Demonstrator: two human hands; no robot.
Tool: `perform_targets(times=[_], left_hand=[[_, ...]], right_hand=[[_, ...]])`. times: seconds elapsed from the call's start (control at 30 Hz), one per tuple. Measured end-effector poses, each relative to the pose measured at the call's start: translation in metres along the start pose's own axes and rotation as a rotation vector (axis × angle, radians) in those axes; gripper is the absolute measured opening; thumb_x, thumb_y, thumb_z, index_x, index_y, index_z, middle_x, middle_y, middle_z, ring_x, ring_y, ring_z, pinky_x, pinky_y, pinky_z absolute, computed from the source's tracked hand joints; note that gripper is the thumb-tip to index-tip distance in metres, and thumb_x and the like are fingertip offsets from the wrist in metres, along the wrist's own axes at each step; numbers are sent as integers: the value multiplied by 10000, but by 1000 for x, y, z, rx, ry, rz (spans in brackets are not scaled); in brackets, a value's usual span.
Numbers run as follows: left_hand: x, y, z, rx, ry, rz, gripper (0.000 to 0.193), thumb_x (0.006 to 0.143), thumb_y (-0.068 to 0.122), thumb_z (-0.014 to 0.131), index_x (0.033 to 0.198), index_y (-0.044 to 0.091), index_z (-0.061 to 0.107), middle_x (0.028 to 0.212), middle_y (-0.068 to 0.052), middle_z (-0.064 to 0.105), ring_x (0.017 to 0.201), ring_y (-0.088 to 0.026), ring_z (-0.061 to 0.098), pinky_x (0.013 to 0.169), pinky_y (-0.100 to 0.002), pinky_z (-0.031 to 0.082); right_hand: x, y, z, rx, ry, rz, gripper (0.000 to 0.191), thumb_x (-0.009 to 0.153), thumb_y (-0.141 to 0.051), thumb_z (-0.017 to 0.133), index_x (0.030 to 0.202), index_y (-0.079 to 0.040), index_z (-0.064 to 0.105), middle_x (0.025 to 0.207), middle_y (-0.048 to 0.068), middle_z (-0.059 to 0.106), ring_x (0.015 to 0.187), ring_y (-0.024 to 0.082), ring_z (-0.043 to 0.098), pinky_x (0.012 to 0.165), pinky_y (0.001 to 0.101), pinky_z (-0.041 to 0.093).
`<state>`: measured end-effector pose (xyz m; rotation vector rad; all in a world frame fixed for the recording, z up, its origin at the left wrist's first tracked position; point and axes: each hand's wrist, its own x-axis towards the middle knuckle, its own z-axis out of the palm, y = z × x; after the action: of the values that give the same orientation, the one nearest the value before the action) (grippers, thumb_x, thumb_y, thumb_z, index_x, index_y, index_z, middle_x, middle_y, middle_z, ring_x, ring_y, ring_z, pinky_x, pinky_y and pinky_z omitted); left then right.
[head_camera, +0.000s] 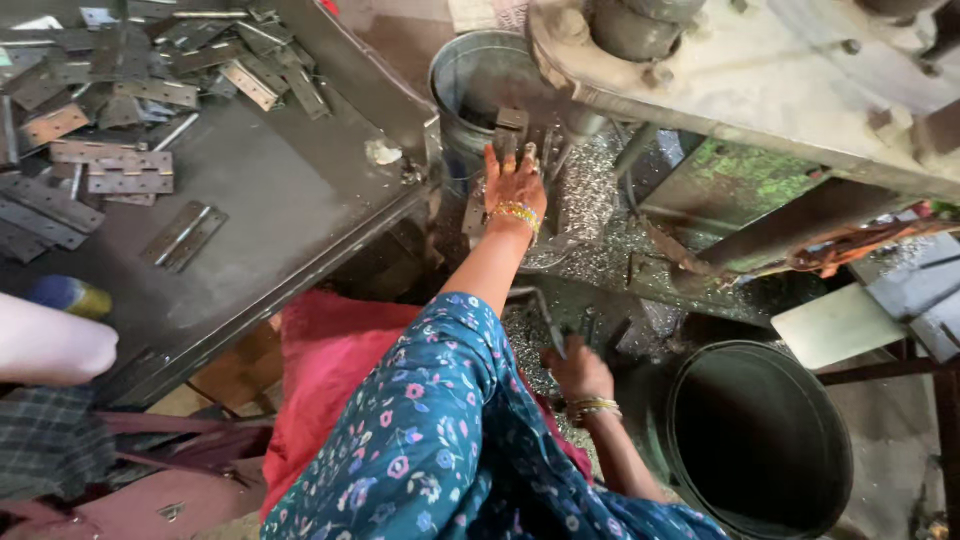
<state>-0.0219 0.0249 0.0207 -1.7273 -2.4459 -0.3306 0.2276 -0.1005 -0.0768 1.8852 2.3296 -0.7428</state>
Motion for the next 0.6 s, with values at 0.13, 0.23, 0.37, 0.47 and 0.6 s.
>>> perform_targets(times=[0.13,0.23,0.37,0.47,0.6], left_hand=[[-46,-5,-2,56,-185,97,538,1049,435,386,1324,46,636,1664,-103,338,1512,-291,291,1219,-591,-26],[-102,-23,1,49,210,299,345,960,166,500,1257,83,656,1513,-105,514,1422,-258,460,1258,-567,134],[-122,-44,-12,-175,244,504,237,984,144,536,1179,73,651,1417,-98,579,1222,-255,620,1103,-477,406],[-92,-16,-24,-191,366,429,273,946,143,549,1178,78,677,1377,-94,577,1120,-252,648,961,-435,490],[-45,42,-26,-24,-64,103,273,1070,189,516,1037,54,751,1487,-111,526,1108,-237,650,992,-385,504]], right_hand=[[-21,-29,-68,300,597,-294,336,922,-368,703,1108,-103,614,922,148,709,832,376,692,698,489,531],[-35,-53,-102,403,742,-501,227,979,-249,703,1111,-84,623,1013,115,706,944,331,693,782,449,535],[-45,-70,-115,383,695,-443,203,978,-216,723,1090,-65,648,1005,113,703,956,318,679,793,441,519],[-45,-68,-113,446,711,-426,212,960,-201,726,1095,-56,648,989,117,711,908,290,693,766,413,529],[-40,-59,-109,496,662,-390,189,972,-193,705,1090,-55,652,939,106,730,825,247,713,722,376,533]])
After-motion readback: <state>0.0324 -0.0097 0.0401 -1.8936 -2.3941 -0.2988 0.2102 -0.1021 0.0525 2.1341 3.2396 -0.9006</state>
